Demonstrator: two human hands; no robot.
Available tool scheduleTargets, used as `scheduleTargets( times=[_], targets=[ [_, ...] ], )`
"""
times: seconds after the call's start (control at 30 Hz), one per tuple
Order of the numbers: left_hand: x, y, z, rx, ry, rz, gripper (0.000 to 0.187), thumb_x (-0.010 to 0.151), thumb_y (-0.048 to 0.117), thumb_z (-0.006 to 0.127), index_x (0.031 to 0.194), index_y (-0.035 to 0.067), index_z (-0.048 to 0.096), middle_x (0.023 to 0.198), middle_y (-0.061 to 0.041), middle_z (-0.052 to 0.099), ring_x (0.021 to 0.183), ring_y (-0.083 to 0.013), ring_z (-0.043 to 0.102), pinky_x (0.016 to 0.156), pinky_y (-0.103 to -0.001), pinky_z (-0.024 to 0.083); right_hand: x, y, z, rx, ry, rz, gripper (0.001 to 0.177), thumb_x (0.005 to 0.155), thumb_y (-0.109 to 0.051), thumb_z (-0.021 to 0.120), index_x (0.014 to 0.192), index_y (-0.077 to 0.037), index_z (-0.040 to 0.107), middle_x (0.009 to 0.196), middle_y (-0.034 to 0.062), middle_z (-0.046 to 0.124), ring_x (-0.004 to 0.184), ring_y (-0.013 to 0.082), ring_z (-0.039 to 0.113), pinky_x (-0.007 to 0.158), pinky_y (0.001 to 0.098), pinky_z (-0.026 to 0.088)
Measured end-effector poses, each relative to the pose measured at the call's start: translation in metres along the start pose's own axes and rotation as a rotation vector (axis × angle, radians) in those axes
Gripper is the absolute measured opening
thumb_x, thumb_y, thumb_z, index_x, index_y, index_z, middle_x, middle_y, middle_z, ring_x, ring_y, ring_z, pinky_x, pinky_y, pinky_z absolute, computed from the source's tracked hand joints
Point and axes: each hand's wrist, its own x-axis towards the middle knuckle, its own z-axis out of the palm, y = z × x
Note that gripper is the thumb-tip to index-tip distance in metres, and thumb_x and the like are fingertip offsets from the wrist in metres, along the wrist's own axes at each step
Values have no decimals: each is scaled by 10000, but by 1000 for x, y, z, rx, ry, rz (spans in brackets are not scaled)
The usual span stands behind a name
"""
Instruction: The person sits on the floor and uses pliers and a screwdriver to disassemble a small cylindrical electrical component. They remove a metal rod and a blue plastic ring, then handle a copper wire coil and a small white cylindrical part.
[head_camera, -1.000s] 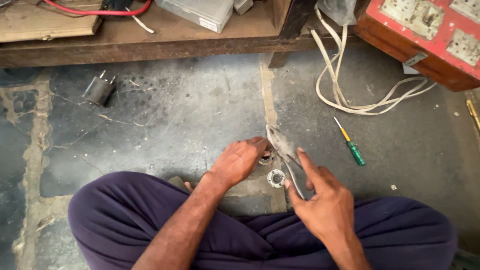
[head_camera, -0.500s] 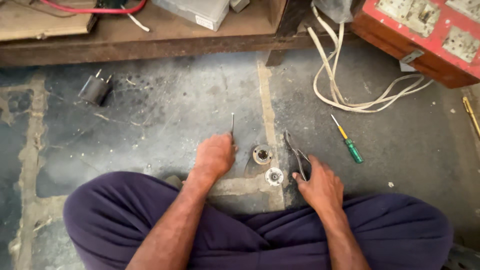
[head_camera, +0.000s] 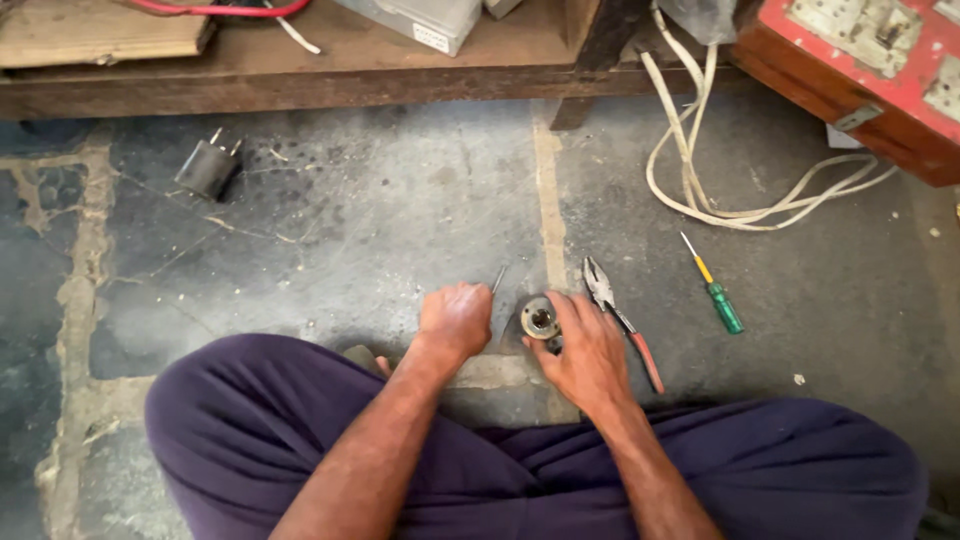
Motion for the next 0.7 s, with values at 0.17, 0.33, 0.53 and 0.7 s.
scheduleTargets(
  times=[0.17, 0.33, 0.53, 0.7],
  targets=[
    [1, 6, -10, -14, -19, -7, 71, 788, 106, 685, 822, 86, 744, 903, -208, 747, 865, -385, 745, 746, -478, 605, -8, -6, -6, -25, 165, -14, 605, 677, -281, 888, 1181, -47, 648, 1099, 138, 656, 966, 379, 645, 804, 476, 509],
    [0, 10, -25, -48, 16, -19, 166, 691, 128, 732, 848, 77, 716, 880, -211, 729, 848, -414, 722, 733, -520, 581, 1, -13, -14, -11, 210, 22, 585, 666, -273, 890, 1154, -52, 656, 1075, 128, 649, 949, 380, 644, 794, 481, 512],
    [3, 17, -34, -169, 81, -60, 130, 825, 100, 635, 945, 57, 656, 882, -249, 720, 853, -471, 702, 771, -575, 558, -1, -14, -19, 13, 234, 50, 537, 681, -243, 865, 1144, -67, 657, 1065, 120, 638, 946, 364, 658, 805, 483, 518],
    [-4, 25, -43, -112, -31, -62, 363, 808, 80, 707, 1142, 57, 567, 1108, -221, 698, 1047, -414, 688, 862, -508, 572, -8, -13, -16, -1, 276, -3, 551, 665, -231, 867, 1145, -67, 654, 1081, 120, 647, 978, 364, 665, 806, 471, 519]
  ],
)
